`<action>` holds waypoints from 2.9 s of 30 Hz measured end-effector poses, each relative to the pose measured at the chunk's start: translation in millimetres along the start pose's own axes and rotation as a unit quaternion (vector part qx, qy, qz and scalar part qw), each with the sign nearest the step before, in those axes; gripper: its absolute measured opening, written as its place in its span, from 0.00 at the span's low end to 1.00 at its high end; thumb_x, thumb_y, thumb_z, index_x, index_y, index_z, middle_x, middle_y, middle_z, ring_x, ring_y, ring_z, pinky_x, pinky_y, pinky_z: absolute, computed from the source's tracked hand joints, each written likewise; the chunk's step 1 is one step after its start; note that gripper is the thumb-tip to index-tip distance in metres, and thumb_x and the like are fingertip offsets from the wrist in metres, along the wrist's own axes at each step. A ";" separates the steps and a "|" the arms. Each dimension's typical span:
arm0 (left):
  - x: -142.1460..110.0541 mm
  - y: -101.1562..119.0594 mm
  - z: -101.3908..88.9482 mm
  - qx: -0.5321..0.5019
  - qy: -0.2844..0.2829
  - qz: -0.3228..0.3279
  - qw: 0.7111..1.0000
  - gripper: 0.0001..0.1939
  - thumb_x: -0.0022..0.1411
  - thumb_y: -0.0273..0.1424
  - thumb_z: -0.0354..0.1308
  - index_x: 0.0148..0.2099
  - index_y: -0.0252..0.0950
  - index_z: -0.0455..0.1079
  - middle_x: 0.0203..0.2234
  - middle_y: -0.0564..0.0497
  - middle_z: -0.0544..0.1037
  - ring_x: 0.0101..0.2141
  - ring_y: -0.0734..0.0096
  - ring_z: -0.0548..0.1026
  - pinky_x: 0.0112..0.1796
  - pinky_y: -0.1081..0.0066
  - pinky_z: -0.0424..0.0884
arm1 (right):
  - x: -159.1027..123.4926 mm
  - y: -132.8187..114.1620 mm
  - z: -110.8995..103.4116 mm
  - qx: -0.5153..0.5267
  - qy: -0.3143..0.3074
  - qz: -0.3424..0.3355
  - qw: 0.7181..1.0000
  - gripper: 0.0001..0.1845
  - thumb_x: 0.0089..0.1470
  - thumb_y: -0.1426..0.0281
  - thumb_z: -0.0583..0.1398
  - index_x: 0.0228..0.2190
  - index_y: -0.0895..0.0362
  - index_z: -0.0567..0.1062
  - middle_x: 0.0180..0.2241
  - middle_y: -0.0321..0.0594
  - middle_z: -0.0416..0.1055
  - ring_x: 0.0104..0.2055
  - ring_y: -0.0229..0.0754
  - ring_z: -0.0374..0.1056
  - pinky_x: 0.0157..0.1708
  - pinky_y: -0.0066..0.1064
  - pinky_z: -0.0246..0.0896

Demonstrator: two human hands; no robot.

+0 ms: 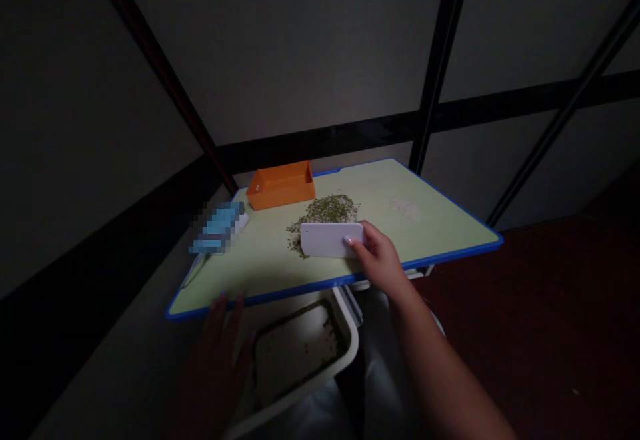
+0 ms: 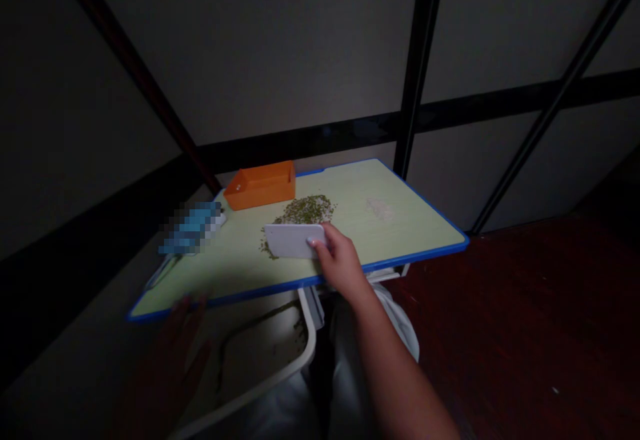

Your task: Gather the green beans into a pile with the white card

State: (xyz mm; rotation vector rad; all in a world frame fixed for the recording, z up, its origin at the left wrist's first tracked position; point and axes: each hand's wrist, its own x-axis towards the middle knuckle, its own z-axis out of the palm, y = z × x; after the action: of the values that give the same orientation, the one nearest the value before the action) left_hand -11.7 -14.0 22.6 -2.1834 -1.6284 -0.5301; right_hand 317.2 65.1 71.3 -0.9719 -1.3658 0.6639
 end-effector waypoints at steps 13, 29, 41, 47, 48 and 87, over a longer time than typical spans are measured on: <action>-1.3 4.6 -4.0 0.004 -0.006 -0.012 1.000 0.32 0.66 0.39 0.45 0.71 0.43 0.46 0.70 0.44 0.54 0.67 0.57 0.56 0.60 0.55 0.66 | -3.0 -0.8 2.2 -0.019 0.000 0.003 1.000 0.05 0.57 0.66 0.57 0.32 0.54 0.70 0.28 0.34 0.70 0.31 0.41 0.66 0.29 0.29 0.56; -0.8 5.7 -8.0 0.012 0.004 0.017 1.000 0.36 0.66 0.36 0.46 0.72 0.49 0.36 0.71 0.46 0.48 0.68 0.55 0.54 0.59 0.53 0.67 | -2.7 -0.6 3.5 -0.012 -0.002 0.003 1.000 0.04 0.57 0.66 0.58 0.32 0.53 0.69 0.28 0.35 0.70 0.30 0.41 0.65 0.29 0.29 0.56; 2.7 7.8 -10.8 0.013 -0.008 0.003 1.000 0.34 0.66 0.36 0.47 0.71 0.44 0.42 0.70 0.42 0.53 0.66 0.55 0.57 0.59 0.54 0.68 | -3.5 -1.5 3.2 -0.019 -0.005 -0.003 1.000 0.04 0.58 0.66 0.58 0.32 0.53 0.69 0.29 0.36 0.72 0.32 0.42 0.66 0.31 0.30 0.58; 2.1 8.6 -8.6 0.018 0.006 0.006 1.000 0.32 0.67 0.37 0.45 0.71 0.43 0.44 0.68 0.40 0.56 0.67 0.56 0.56 0.59 0.54 0.67 | -3.5 -1.7 2.7 -0.026 -0.008 -0.005 1.000 0.04 0.57 0.66 0.58 0.32 0.53 0.70 0.29 0.36 0.72 0.32 0.42 0.67 0.30 0.30 0.58; 2.0 8.7 -8.0 0.018 0.004 0.003 1.000 0.32 0.67 0.37 0.45 0.71 0.43 0.45 0.68 0.40 0.57 0.67 0.56 0.56 0.59 0.54 0.67 | -3.4 -1.8 2.9 -0.026 -0.010 -0.004 1.000 0.04 0.57 0.66 0.58 0.32 0.53 0.70 0.29 0.36 0.71 0.32 0.42 0.67 0.30 0.30 0.58; 1.7 5.8 -3.8 -0.011 -0.014 -0.027 0.999 0.30 0.66 0.38 0.43 0.69 0.41 0.51 0.68 0.43 0.57 0.67 0.57 0.58 0.61 0.55 0.64 | -2.8 0.1 5.3 -0.039 -0.022 0.005 0.999 0.06 0.58 0.65 0.58 0.34 0.54 0.71 0.30 0.36 0.73 0.33 0.42 0.68 0.33 0.29 0.59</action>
State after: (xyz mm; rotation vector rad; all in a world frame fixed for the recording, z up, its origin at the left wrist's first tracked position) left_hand -6.0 -16.1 26.3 -2.1769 -1.7082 -0.5392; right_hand 311.6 63.8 69.5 -1.0312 -1.4346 0.6460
